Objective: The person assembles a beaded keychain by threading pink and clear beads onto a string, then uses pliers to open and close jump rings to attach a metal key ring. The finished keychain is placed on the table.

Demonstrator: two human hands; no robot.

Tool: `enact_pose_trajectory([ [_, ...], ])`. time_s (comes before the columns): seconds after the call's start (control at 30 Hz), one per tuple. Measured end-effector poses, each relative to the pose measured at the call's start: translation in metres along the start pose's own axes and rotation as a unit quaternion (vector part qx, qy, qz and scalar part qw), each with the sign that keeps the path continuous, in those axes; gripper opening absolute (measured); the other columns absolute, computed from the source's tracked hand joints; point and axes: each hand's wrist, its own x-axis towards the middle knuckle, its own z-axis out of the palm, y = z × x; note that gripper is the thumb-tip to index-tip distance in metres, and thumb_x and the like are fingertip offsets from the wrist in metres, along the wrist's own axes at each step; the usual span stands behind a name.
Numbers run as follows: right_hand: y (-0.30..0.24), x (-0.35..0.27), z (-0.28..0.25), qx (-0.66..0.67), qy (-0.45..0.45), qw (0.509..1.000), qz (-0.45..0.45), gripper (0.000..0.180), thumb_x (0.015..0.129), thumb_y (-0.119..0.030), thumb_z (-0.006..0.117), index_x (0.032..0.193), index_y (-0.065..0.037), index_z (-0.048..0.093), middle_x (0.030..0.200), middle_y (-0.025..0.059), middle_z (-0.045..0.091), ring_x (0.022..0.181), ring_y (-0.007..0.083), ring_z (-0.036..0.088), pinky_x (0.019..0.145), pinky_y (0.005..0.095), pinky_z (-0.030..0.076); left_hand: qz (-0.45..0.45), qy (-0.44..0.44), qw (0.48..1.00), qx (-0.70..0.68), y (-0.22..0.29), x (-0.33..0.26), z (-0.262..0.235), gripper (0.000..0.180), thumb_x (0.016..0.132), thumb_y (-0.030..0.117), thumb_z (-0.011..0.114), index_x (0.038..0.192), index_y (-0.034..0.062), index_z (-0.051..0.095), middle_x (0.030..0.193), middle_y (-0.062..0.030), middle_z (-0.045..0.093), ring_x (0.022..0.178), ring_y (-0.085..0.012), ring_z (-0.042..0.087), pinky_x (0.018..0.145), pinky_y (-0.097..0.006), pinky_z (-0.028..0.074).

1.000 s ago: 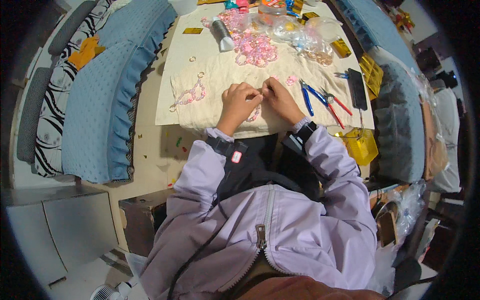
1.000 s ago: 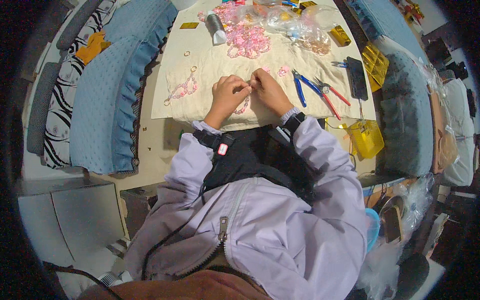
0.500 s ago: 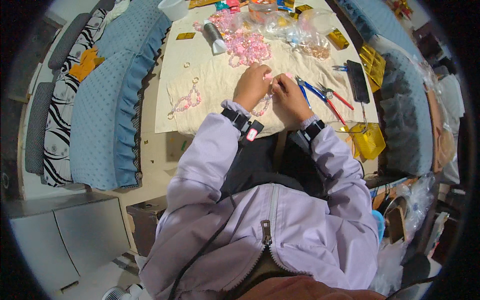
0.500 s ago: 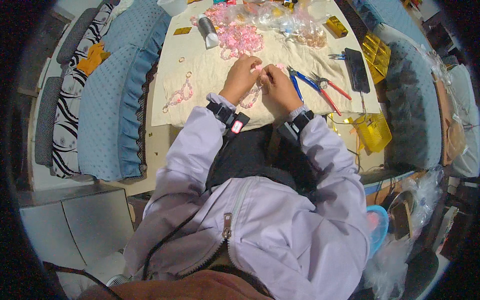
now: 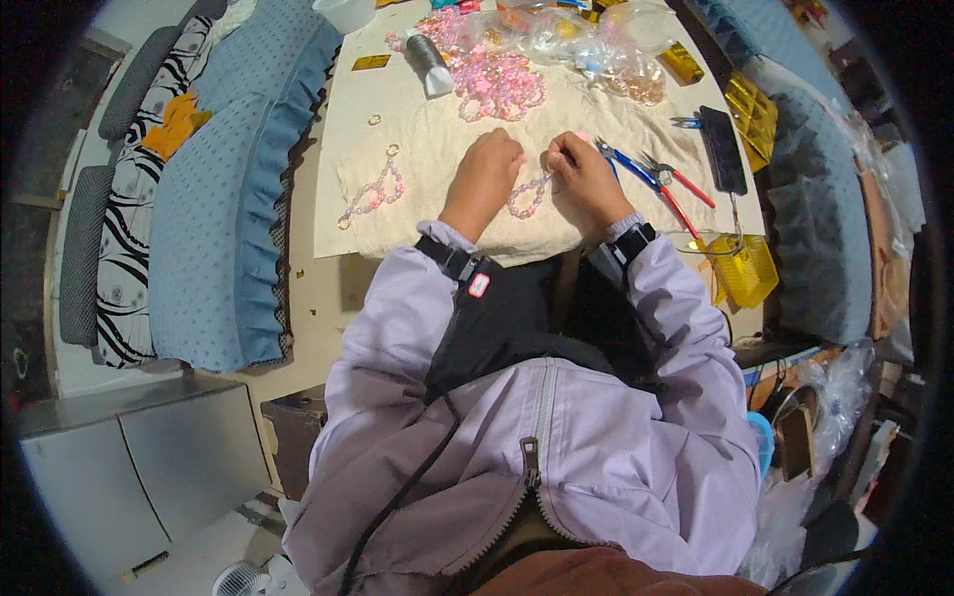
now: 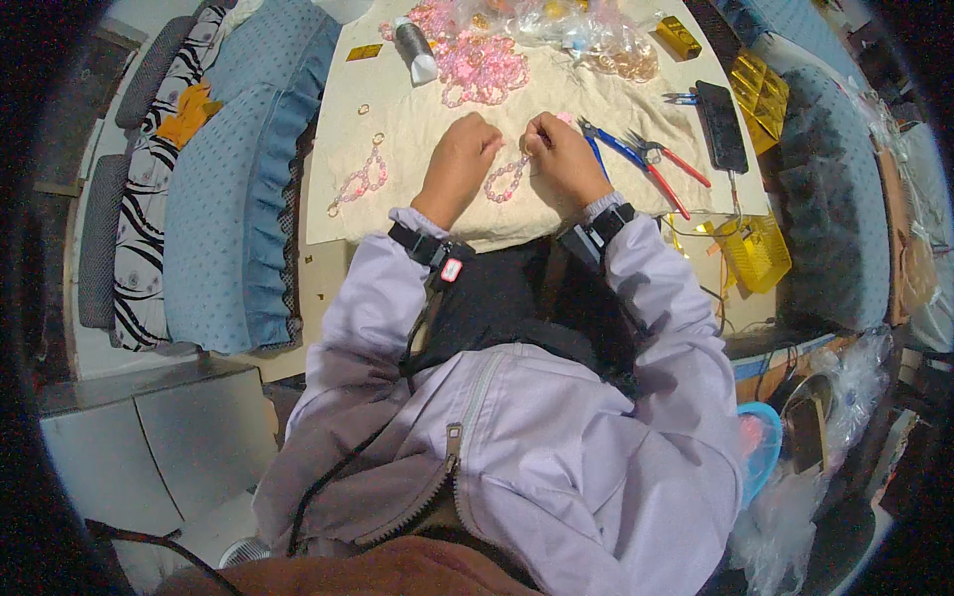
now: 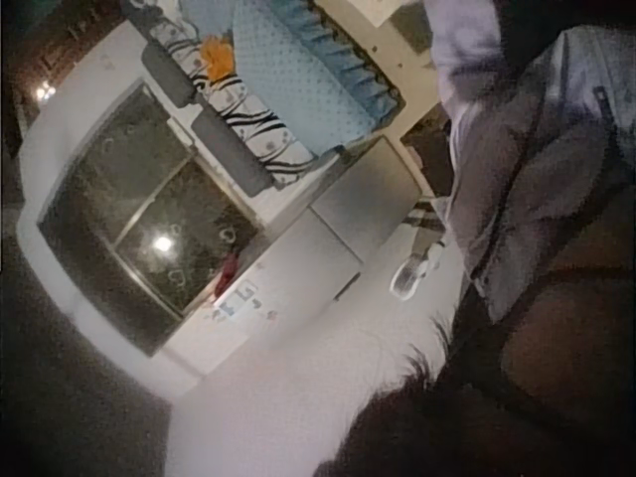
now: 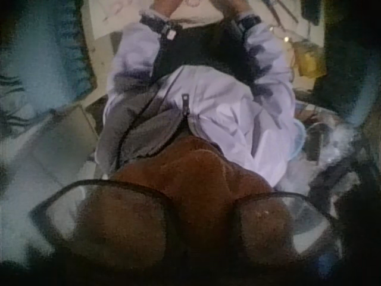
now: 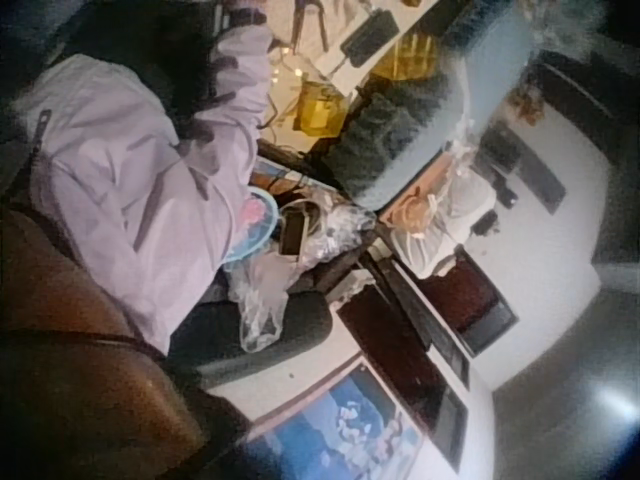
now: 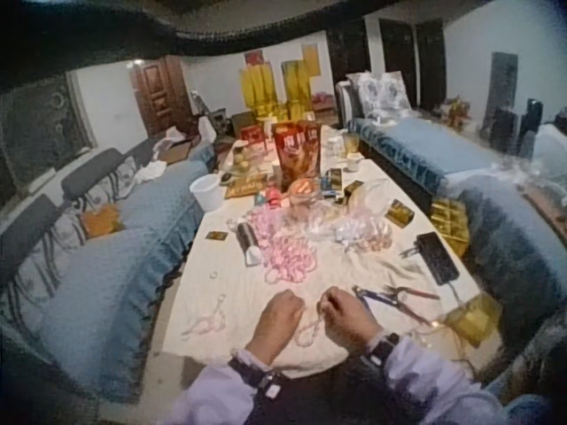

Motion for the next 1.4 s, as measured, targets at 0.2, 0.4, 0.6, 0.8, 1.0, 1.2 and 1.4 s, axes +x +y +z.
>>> enact_pose_trajectory([
  [0.2,0.005,0.004,-0.006,-0.016,-0.020,0.998,-0.053,0.015,0.097,-0.017,0.059,0.097,-0.002,0.062,0.085,0.0098,0.066,0.081,0.0212,0.065,0.076,0.0330,0.051,-0.072,-0.016,0.989,-0.128,0.006,-0.014,-0.004,0.014,0.086,0.009,0.069,0.096,-0.0014,0.068,0.094,-0.0179,0.059,0.098,-0.0394,0.060,0.086,-0.045,0.050],
  [0.4,0.013,0.012,-0.005,-0.014,-0.027,0.999,-0.029,0.016,0.095,-0.017,0.061,0.095,-0.002,0.065,0.085,0.0085,0.068,0.082,0.0195,0.066,0.077,0.0325,0.051,-0.084,-0.009,0.992,-0.092,0.005,-0.013,0.005,0.017,0.085,0.006,0.069,0.099,-0.0010,0.062,0.100,-0.0190,0.057,0.099,-0.0410,0.060,0.086,-0.046,0.050],
  [0.6,0.011,0.012,-0.007,0.011,-0.048,0.998,-0.032,0.017,0.095,-0.017,0.060,0.096,-0.002,0.067,0.086,0.0091,0.069,0.082,0.0191,0.066,0.077,0.0321,0.051,-0.019,-0.044,0.998,-0.031,0.003,-0.011,0.005,0.014,0.092,0.008,0.063,0.103,0.0000,0.062,0.101,-0.0185,0.058,0.096,-0.0382,0.061,0.084,-0.044,0.050],
  [0.8,0.012,0.015,-0.005,0.016,-0.042,0.999,-0.016,0.016,0.096,-0.016,0.060,0.093,-0.002,0.067,0.084,0.0063,0.068,0.081,0.0159,0.064,0.076,0.0306,0.050,0.023,-0.032,0.999,-0.002,0.000,-0.010,0.009,0.009,0.093,0.008,0.060,0.099,0.0014,0.060,0.095,-0.0189,0.057,0.091,-0.0394,0.061,0.079,-0.046,0.050],
  [1.0,0.010,0.015,-0.005,0.065,-0.058,0.996,0.002,0.013,0.096,-0.012,0.060,0.092,0.000,0.066,0.083,0.0044,0.066,0.080,0.0137,0.060,0.076,0.0294,0.048,-0.002,-0.017,1.000,-0.020,-0.002,-0.005,0.015,0.010,0.092,0.008,0.060,0.099,0.0003,0.061,0.096,-0.0205,0.061,0.090,-0.0395,0.062,0.079,-0.045,0.051],
  [1.2,0.000,0.013,-0.005,0.104,-0.052,0.993,0.032,0.012,0.096,-0.009,0.061,0.092,0.001,0.066,0.084,0.0039,0.066,0.081,0.0131,0.060,0.078,0.0286,0.048,-0.150,-0.013,0.968,-0.201,0.002,-0.006,0.017,0.013,0.091,0.007,0.066,0.101,-0.0013,0.065,0.087,-0.0137,0.070,0.077,-0.0206,0.068,0.070,-0.033,0.054],
  [1.4,-0.004,0.014,-0.009,0.077,-0.059,0.995,0.020,0.011,0.096,-0.009,0.062,0.094,0.001,0.067,0.086,0.0041,0.067,0.081,0.0124,0.060,0.076,0.0280,0.048,-0.216,-0.023,0.945,-0.244,0.005,-0.009,0.020,0.009,0.094,0.007,0.069,0.099,0.0003,0.066,0.083,-0.0054,0.071,0.074,-0.0082,0.064,0.065,-0.025,0.053],
])
